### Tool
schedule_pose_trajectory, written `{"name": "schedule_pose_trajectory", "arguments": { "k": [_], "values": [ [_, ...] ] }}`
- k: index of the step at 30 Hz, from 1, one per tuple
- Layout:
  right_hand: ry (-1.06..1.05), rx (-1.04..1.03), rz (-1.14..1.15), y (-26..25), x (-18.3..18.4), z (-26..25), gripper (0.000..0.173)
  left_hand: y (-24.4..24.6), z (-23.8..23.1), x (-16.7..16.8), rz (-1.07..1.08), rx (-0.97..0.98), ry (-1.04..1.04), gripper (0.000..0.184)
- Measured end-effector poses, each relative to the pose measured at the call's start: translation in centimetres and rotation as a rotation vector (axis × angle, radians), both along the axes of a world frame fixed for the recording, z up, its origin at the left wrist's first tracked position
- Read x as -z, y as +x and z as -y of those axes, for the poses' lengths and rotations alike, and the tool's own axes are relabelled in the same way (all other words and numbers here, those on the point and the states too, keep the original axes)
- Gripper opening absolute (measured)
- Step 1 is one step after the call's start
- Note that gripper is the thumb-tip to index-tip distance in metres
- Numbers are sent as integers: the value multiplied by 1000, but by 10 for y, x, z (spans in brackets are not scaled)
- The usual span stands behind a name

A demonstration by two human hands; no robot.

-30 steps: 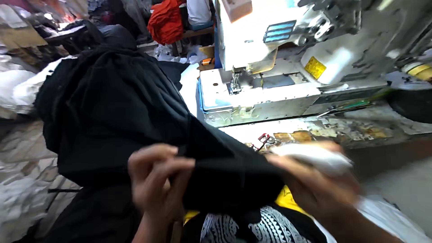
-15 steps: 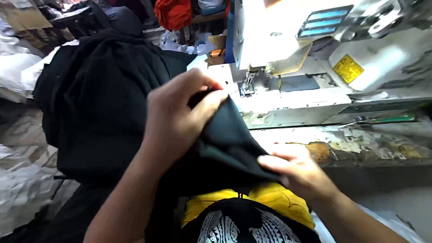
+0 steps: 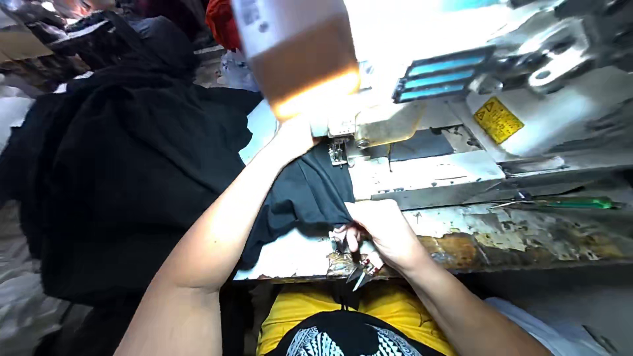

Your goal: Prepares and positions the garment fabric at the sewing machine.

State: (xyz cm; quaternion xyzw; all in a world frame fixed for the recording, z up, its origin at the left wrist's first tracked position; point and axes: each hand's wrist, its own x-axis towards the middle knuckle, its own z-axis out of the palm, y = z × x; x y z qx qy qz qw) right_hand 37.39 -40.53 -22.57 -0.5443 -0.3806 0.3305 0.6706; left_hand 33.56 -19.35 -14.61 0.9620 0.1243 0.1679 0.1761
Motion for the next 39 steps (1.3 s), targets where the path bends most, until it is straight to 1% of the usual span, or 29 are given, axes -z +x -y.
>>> {"name": "schedule_pose_trajectory", "arguments": {
  "k": [2, 3, 4, 5, 6, 7, 8, 9, 10, 12, 13, 16, 17, 18, 19, 22, 25, 27, 29, 30, 31, 32, 33, 34, 35, 36, 37, 38, 39],
  "values": [
    [-55, 42, 135, 1, -1, 6, 39, 3, 4, -11, -39, -61, -32, 39],
    [-45, 122, 257, -1, 1, 13, 41, 3, 3, -15, -54, -75, -1, 41],
    [5, 233, 395, -4, 5, 21, 38, -1, 3, -16, -41, -77, 45, 42],
    [98, 347, 536, -4, 9, 29, 32, -11, 3, -14, 12, -52, 100, 40],
    [177, 436, 652, -4, 11, 35, 25, -27, 6, -10, 103, -11, 150, 32],
    [216, 505, 748, -3, 10, 38, 23, -47, 14, -6, 226, 30, 179, 21],
    [219, 554, 830, -3, 8, 38, 28, -68, 26, -1, 327, 46, 184, 17],
    [201, 579, 898, -2, 7, 35, 31, -86, 39, 9, 388, 38, 186, 21],
    [199, 574, 935, -1, 6, 29, 29, -95, 49, 21, 422, 20, 183, 22],
    [259, 512, 870, 2, 6, 17, 17, -92, 59, 43, 444, -30, 203, 22],
    [275, 442, 757, 1, 3, 14, 15, -83, 58, 48, 507, -40, 189, 20],
    [217, 184, 273, -1, -9, 9, 8, -62, 58, 33, 835, -2, 89, 11],
    [191, 149, 188, 1, -11, 8, 12, -61, 62, 25, 918, 30, 63, 9],
    [188, 147, 164, 2, -10, 7, 16, -62, 67, 17, 973, 64, 47, 7],
    [204, 163, 180, 3, -9, 7, 15, -64, 71, 13, 1004, 97, 39, 6],
    [273, 179, 336, 0, -5, 9, 13, -73, 81, 14, 1023, 174, 44, 6],
    [356, 74, 528, -7, -8, 26, 15, -91, 85, 27, 919, 291, 132, 11],
    [413, 9, 643, -18, -8, 42, 16, -107, 89, 33, 803, 366, 130, 15],
    [431, 21, 771, -26, -5, 54, 19, -122, 98, 16, 678, 371, 130, 15],
    [420, 36, 834, -27, -4, 57, 20, -126, 103, 1, 595, 374, 196, 17],
    [397, 49, 893, -27, -4, 59, 21, -126, 106, -12, 476, 397, 309, 20],
    [379, 59, 932, -26, -3, 58, 22, -121, 106, -22, 303, 438, 452, 20],
    [367, 70, 941, -25, -1, 55, 22, -113, 102, -27, 102, 494, 553, 16],
    [336, 73, 925, -23, 4, 51, 23, -105, 95, -30, -89, 539, 593, 10],
    [291, 71, 876, -21, 11, 45, 22, -99, 92, -35, -266, 553, 596, 8],
    [253, 71, 803, -19, 20, 40, 20, -96, 91, -45, -413, 545, 592, 9],
    [238, 89, 732, -17, 27, 35, 20, -95, 87, -54, -456, 542, 601, 12],
    [241, 114, 668, -16, 31, 31, 18, -95, 80, -59, -434, 530, 610, 13],
    [252, 138, 628, -15, 33, 27, 15, -95, 68, -60, -348, 517, 616, 13]
  ]
}}
